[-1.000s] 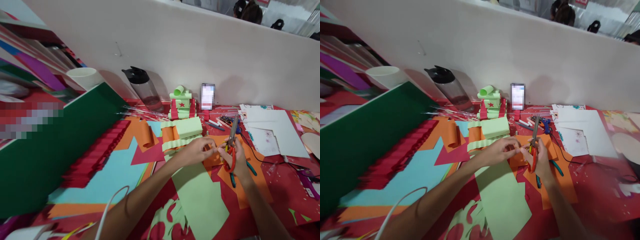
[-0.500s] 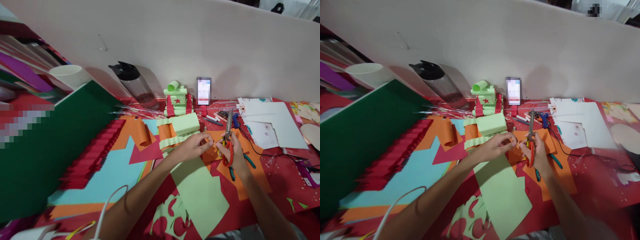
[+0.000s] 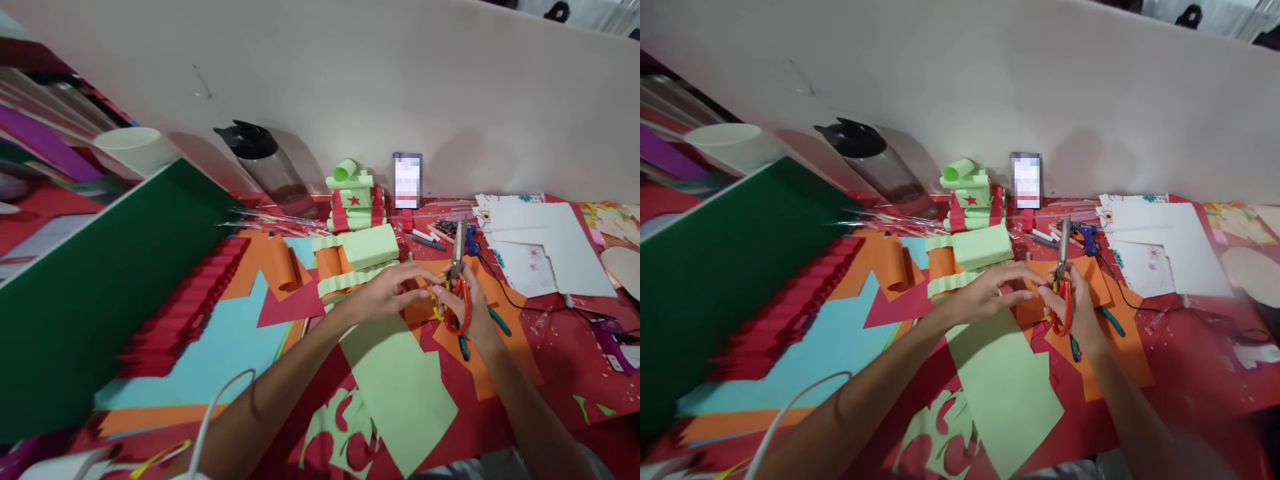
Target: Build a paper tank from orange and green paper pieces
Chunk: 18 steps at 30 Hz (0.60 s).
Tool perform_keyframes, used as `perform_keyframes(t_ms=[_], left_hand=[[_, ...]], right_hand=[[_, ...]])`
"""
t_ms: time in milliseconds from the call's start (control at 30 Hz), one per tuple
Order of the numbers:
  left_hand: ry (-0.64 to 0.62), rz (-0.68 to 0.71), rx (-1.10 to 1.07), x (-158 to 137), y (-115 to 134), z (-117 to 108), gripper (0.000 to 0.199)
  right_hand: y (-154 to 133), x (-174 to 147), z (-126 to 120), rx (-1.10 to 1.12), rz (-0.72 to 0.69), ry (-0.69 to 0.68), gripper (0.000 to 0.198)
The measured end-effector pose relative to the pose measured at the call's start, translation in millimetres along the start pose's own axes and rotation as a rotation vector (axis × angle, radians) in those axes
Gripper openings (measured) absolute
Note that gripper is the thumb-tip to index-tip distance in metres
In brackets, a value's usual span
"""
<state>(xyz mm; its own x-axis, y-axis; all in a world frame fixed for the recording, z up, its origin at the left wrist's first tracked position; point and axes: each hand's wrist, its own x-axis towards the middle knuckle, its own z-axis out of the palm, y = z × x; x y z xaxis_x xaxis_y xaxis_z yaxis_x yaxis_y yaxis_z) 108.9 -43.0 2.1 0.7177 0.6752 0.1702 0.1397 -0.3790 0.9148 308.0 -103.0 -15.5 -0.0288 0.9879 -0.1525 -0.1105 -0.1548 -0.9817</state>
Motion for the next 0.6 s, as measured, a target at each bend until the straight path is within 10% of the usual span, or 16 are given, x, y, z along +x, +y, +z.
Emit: perform_keyframes(t_ms=[333, 600], left_hand=[[0.006, 0.121, 0.045, -1, -8, 2, 0.02], [0.138, -0.121, 0.009, -2, 0, -5, 0.023]], right_hand=[[13, 3, -4, 0.002, 0.028, -0.081, 0.044], [10, 1, -4, -0.016, -0.01, -0.074, 0.044]])
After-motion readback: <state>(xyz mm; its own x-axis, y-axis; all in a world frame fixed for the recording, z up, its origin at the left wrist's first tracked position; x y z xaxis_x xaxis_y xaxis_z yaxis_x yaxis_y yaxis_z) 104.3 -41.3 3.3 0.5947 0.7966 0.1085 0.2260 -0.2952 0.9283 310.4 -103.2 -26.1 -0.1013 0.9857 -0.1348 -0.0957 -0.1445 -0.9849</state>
